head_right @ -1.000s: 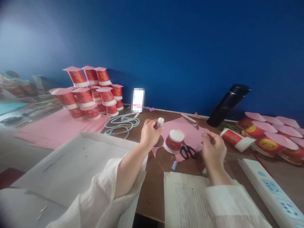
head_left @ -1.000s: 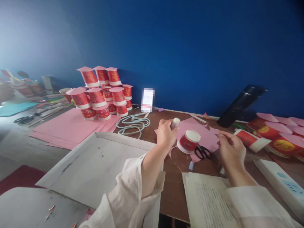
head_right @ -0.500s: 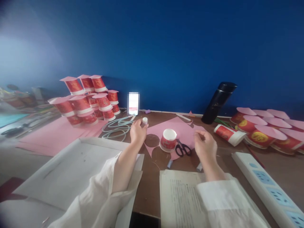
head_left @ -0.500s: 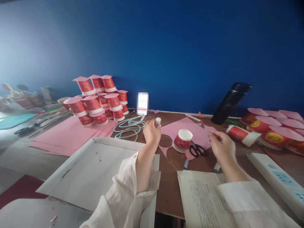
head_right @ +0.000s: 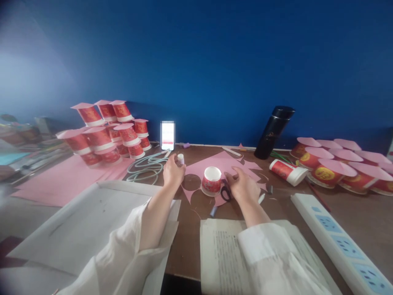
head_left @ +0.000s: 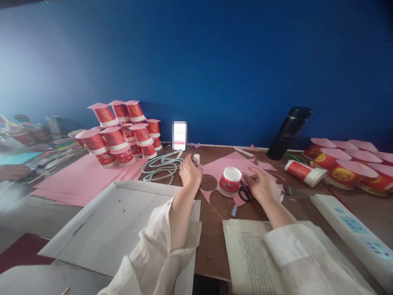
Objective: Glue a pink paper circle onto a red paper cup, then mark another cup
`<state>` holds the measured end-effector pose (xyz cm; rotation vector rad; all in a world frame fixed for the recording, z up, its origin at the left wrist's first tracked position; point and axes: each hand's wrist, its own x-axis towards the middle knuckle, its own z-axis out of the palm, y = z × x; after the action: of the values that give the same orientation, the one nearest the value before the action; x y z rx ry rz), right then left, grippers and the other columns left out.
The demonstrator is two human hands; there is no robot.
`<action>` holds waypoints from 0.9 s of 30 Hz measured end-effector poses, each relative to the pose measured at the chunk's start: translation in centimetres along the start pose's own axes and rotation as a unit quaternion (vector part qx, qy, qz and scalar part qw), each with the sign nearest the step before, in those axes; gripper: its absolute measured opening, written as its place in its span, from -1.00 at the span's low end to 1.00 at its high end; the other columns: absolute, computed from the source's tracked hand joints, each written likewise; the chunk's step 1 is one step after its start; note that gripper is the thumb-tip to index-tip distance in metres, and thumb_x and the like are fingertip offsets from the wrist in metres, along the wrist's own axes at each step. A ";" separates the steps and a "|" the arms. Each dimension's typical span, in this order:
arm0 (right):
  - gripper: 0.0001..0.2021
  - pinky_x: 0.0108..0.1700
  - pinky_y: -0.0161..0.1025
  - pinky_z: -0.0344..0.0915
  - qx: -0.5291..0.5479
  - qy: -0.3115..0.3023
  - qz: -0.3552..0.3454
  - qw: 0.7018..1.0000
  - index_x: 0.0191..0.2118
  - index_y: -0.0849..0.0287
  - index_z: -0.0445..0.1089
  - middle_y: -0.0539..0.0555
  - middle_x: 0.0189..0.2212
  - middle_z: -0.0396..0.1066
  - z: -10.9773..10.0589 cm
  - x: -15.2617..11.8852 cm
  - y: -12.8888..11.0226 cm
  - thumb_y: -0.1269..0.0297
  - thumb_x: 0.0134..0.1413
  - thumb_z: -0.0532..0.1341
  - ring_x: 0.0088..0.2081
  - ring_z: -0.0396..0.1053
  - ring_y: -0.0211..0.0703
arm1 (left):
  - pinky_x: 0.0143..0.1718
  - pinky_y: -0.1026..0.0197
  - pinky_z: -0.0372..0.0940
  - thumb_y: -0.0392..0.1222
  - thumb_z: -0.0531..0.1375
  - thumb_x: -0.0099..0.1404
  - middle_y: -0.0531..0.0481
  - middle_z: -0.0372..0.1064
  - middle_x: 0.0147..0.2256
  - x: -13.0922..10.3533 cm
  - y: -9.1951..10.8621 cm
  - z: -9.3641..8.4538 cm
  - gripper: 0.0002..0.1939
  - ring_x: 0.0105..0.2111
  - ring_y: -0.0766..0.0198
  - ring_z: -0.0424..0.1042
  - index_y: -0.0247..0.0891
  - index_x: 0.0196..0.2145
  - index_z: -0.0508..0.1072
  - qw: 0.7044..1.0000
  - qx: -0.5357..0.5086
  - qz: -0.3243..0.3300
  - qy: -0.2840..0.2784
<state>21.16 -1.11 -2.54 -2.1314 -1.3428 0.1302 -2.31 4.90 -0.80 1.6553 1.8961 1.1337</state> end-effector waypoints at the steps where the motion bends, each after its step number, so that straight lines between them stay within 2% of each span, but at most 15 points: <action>1: -0.49 -0.23 -0.04 0.30 0.006 -0.001 0.004 1.000 0.03 -0.07 0.47 0.05 -0.26 0.58 0.2 0.1 -0.1 -0.15 -0.03 0.21 -0.23 0.48 0.08 | 0.12 -0.03 0.15 -0.26 0.23 0.18 -0.22 0.37 0.12 -0.1 0.1 0.0 -0.38 0.16 -0.06 0.29 -0.18 0.19 0.22 1.000 -0.002 0.000 0.005; 4: -0.47 -0.28 -0.09 0.29 0.045 -0.009 0.017 0.999 0.03 -0.02 0.46 0.05 -0.30 0.57 0.7 0.6 -0.3 -0.04 -0.12 0.27 -0.32 0.48 0.03 | 0.17 -0.07 0.11 -0.25 0.24 0.17 -0.27 0.32 0.14 -0.4 0.4 0.0 -0.31 0.20 -0.09 0.23 -0.22 0.24 0.15 1.000 -0.004 -0.003 0.018; 7: -0.48 -0.30 -0.13 0.29 0.077 -0.011 0.016 0.997 0.05 0.03 0.44 0.03 -0.36 0.56 0.8 0.8 -0.2 0.04 -0.10 0.26 -0.37 0.46 -0.04 | 0.21 -0.14 0.05 -0.14 0.28 0.17 -0.38 0.19 0.21 -0.8 0.8 -0.1 -0.21 0.24 -0.16 0.13 -0.30 0.28 0.06 0.999 -0.005 0.005 0.053; 9: -0.49 -0.26 -0.13 0.31 0.105 0.039 0.003 0.994 0.06 0.07 0.43 0.04 -0.35 0.55 0.4 0.7 -0.2 0.05 -0.04 0.23 -0.36 0.45 -0.08 | 0.24 -0.16 0.01 -0.03 0.27 0.21 -0.43 0.10 0.25 -1.1 1.0 -0.3 -0.18 0.27 -0.16 0.06 -0.35 0.29 0.03 0.992 -0.014 0.055 0.111; 11: -0.54 -0.20 -0.12 0.32 0.156 0.140 -0.027 0.977 0.01 0.13 0.45 0.08 -0.32 0.53 -0.3 0.2 -0.5 0.04 0.00 0.22 -0.35 0.43 -0.11 | 0.26 -0.13 -0.03 0.01 0.17 0.30 -0.40 0.09 0.25 -1.6 1.4 -0.6 -0.28 0.28 -0.08 0.02 -0.34 0.29 0.05 0.974 -0.028 0.150 0.167; 12: -0.57 -0.18 -0.12 0.33 0.181 0.187 -0.048 0.964 -0.02 0.14 0.47 0.10 -0.29 0.52 -0.7 -0.1 -0.8 0.03 0.03 0.22 -0.36 0.42 -0.13 | 0.26 -0.10 -0.01 -0.01 0.13 0.33 -0.37 0.14 0.22 -2.0 1.6 -0.7 -0.35 0.26 -0.03 0.05 -0.31 0.28 0.08 0.964 -0.040 0.196 0.177; 15: -0.65 -0.20 -0.15 0.35 0.193 0.265 -0.114 0.938 -0.15 0.15 0.50 0.11 -0.30 0.50 -1.7 -1.4 -1.6 -0.01 0.12 0.20 -0.37 0.40 -0.16 | 0.17 0.00 0.12 -0.08 0.08 0.38 -0.26 0.34 0.07 -2.9 2.3 -1.0 -0.51 0.09 0.08 0.25 -0.25 0.22 0.21 0.946 -0.088 0.283 0.130; 17: -0.72 -0.19 -0.15 0.37 0.176 0.281 -0.182 0.926 -0.21 0.12 0.50 0.11 -0.29 0.50 -2.1 -2.3 -2.2 0.03 0.16 0.20 -0.32 0.41 -0.13 | 0.08 0.06 0.20 -0.09 0.08 0.38 -0.17 0.44 -0.09 -3.4 2.6 -0.9 -0.58 -0.06 0.13 0.34 -0.23 0.15 0.31 0.942 -0.119 0.304 0.076; 19: -0.78 -0.18 -0.14 0.39 0.176 0.288 -0.229 0.913 -0.22 0.08 0.50 0.10 -0.27 0.51 -2.2 -2.9 -2.5 0.08 0.17 0.22 -0.29 0.43 -0.12 | -0.02 0.13 0.25 -0.09 0.11 0.36 -0.10 0.47 -0.19 -3.6 2.8 -0.6 -0.62 -0.20 0.20 0.38 -0.20 0.09 0.38 0.941 -0.159 0.297 0.018; 23: -0.85 -0.03 -0.03 0.41 0.164 0.284 -0.269 0.906 -0.21 0.03 0.51 0.09 -0.24 0.54 -2.1 -3.4 -2.6 0.16 0.18 0.22 -0.16 0.46 -0.07 | -0.19 0.21 0.28 -0.04 0.15 0.34 0.00 0.49 -0.34 -3.9 3.4 -0.3 -0.67 -0.36 0.29 0.40 -0.18 0.01 0.45 0.938 -0.279 0.179 -0.099; 27: -0.87 0.01 -0.01 0.40 0.162 0.279 -0.287 0.902 -0.22 0.04 0.50 0.07 -0.25 0.54 -2.2 -3.5 -2.3 0.21 0.19 0.20 -0.15 0.47 -0.08 | -0.31 0.26 0.26 -0.02 0.19 0.30 0.01 0.49 -0.39 -4.2 4.2 -0.8 -0.67 -0.42 0.34 0.39 -0.24 -0.06 0.47 0.908 -0.379 0.056 -0.172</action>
<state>18.56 -4.31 -0.34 -1.2829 -1.4034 -0.4382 0.81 0.61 1.99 1.3841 0.9572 1.2906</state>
